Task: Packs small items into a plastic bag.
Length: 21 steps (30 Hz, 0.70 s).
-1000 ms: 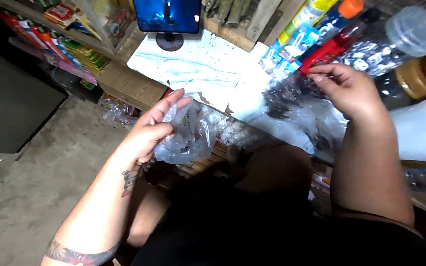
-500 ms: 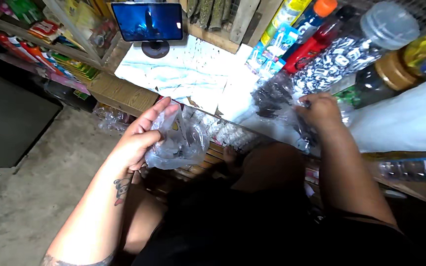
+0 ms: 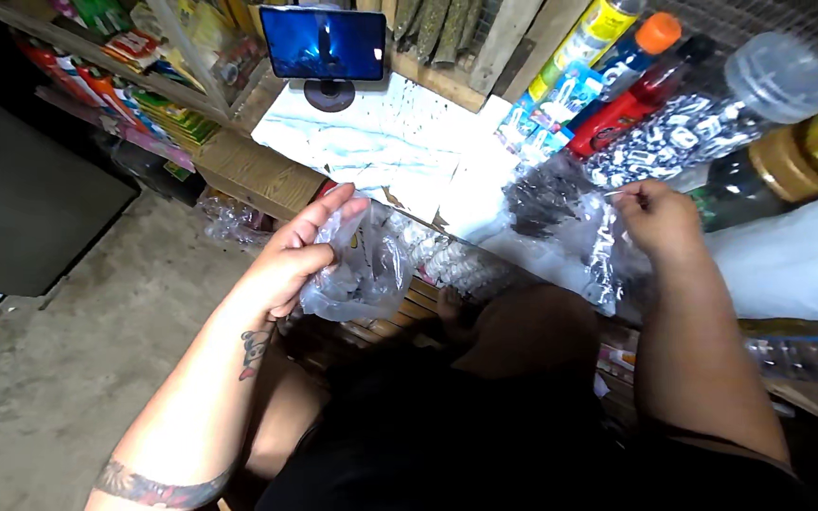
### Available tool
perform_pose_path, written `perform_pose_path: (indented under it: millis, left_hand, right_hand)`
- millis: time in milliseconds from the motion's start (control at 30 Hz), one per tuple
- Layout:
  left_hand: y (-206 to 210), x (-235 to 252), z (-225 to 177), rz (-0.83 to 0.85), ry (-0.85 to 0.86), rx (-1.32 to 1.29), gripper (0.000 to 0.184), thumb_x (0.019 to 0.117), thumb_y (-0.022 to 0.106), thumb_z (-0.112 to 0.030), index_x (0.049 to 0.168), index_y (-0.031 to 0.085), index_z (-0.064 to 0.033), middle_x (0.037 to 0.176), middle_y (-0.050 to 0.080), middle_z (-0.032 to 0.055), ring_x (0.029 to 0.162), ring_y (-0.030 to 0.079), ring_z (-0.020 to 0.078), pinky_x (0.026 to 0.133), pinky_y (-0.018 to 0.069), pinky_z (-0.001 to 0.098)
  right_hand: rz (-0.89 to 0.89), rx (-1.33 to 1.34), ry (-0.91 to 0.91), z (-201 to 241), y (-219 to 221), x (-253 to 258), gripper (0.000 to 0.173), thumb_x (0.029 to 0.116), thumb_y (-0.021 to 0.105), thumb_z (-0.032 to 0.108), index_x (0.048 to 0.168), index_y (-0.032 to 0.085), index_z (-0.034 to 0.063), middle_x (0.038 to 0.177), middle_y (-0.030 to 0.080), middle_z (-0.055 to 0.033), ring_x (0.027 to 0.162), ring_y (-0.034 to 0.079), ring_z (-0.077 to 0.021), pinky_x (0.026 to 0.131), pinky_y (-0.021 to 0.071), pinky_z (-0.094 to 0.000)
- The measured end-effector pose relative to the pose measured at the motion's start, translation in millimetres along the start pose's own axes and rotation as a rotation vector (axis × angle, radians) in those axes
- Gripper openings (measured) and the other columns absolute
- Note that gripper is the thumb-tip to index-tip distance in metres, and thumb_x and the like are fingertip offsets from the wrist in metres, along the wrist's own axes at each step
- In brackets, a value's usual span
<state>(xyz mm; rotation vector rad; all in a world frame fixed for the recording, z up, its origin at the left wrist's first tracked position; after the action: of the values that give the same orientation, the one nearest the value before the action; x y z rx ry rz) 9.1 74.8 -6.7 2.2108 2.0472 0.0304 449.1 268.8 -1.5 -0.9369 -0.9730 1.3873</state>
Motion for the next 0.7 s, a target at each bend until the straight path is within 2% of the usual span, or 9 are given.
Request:
perform_pose_path:
  millis: [100,167,267,400,500,533,633,700]
  left_hand:
    - [1,0,-1,0.004,0.001,-0.013,0.081,0.0820,0.048,0.002,0.159,0.028,-0.0086,0.151,0.054,0.0012,0.113,0.063,0.0055,0.082,0.0546,0.0203]
    - [1,0,-1,0.012,0.000,-0.024,0.081,0.0823,0.048,0.003,0.160,0.027,-0.0079,0.151,0.053,0.0021,0.114,0.063,0.0065,0.084,0.0552,0.0216]
    - [2,0,-1,0.016,-0.013,-0.029,0.080,0.0824,0.048,0.002,0.159,0.028,-0.0091,0.152,0.052,0.0020,0.116,0.063,0.0078,0.087,0.0559,0.0239]
    - [3,1,0,0.019,-0.023,-0.025,0.082,0.0817,0.048,0.003,0.160,0.028,-0.0098,0.153,0.051,0.0022,0.119,0.062,0.0091,0.087,0.0558,0.0254]
    - [3,1,1,0.027,-0.019,-0.025,0.081,0.0821,0.048,0.003,0.160,0.029,-0.0093,0.153,0.051,0.0017,0.120,0.061,0.0085,0.088,0.0553,0.0245]
    - [3,1,1,0.029,-0.017,-0.022,0.080,0.0826,0.048,0.002,0.160,0.029,-0.0094,0.152,0.052,0.0016,0.119,0.062,0.0082,0.088,0.0553,0.0242]
    - [4,2,1,0.030,-0.017,-0.010,0.081,0.0822,0.048,0.002,0.160,0.029,-0.0105,0.153,0.051,0.0009,0.115,0.063,0.0074,0.084,0.0556,0.0231]
    - [3,2,1,0.028,-0.020,-0.019,0.082,0.0815,0.048,0.002,0.160,0.030,-0.0116,0.153,0.051,0.0009,0.116,0.063,0.0078,0.084,0.0558,0.0231]
  right_hand:
    - [-0.034,0.070,-0.016,3,-8,2,0.036,0.1100,0.046,0.022,0.132,0.058,-0.0043,0.119,0.065,-0.0330,0.113,0.063,-0.0508,0.099,0.0448,-0.0699]
    - [-0.058,0.116,-0.039,8,-15,3,0.039,0.1106,0.044,0.022,0.135,0.054,-0.0066,0.120,0.065,-0.0332,0.113,0.063,-0.0498,0.100,0.0454,-0.0683]
    - [-0.099,0.212,-0.028,14,-25,5,0.042,0.1106,0.041,0.023,0.140,0.047,-0.0066,0.123,0.063,-0.0306,0.108,0.067,-0.0385,0.099,0.0516,-0.0565]
    - [-0.196,0.295,-0.103,25,-40,7,0.043,0.1095,0.042,0.023,0.139,0.046,-0.0073,0.120,0.060,-0.0280,0.095,0.067,-0.0281,0.089,0.0566,-0.0464]
    - [-0.233,0.292,-0.131,31,-53,9,0.043,0.1100,0.041,0.027,0.140,0.045,-0.0040,0.115,0.059,-0.0218,0.085,0.064,-0.0178,0.080,0.0561,-0.0390]
    - [-0.232,0.286,-0.123,33,-57,9,0.043,0.1100,0.041,0.027,0.140,0.046,-0.0035,0.116,0.060,-0.0229,0.088,0.062,-0.0201,0.082,0.0542,-0.0410]
    - [-0.209,0.222,-0.102,39,-69,12,0.043,0.1097,0.041,0.025,0.142,0.048,-0.0026,0.124,0.060,-0.0291,0.107,0.062,-0.0313,0.096,0.0494,-0.0481]
    - [-0.175,0.181,-0.092,41,-76,15,0.042,0.1097,0.043,0.026,0.141,0.051,-0.0002,0.126,0.060,-0.0291,0.111,0.062,-0.0341,0.099,0.0476,-0.0525]
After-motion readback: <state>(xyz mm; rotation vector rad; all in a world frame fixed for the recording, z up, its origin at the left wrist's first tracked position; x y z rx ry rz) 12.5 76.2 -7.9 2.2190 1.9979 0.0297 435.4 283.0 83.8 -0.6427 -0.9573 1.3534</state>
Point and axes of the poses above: each hand's wrist, its own x-axis towards the middle knuckle, its own y-axis out of the palm, z = x × y, the point moved 8 cm from there along x, towards the middle knuckle
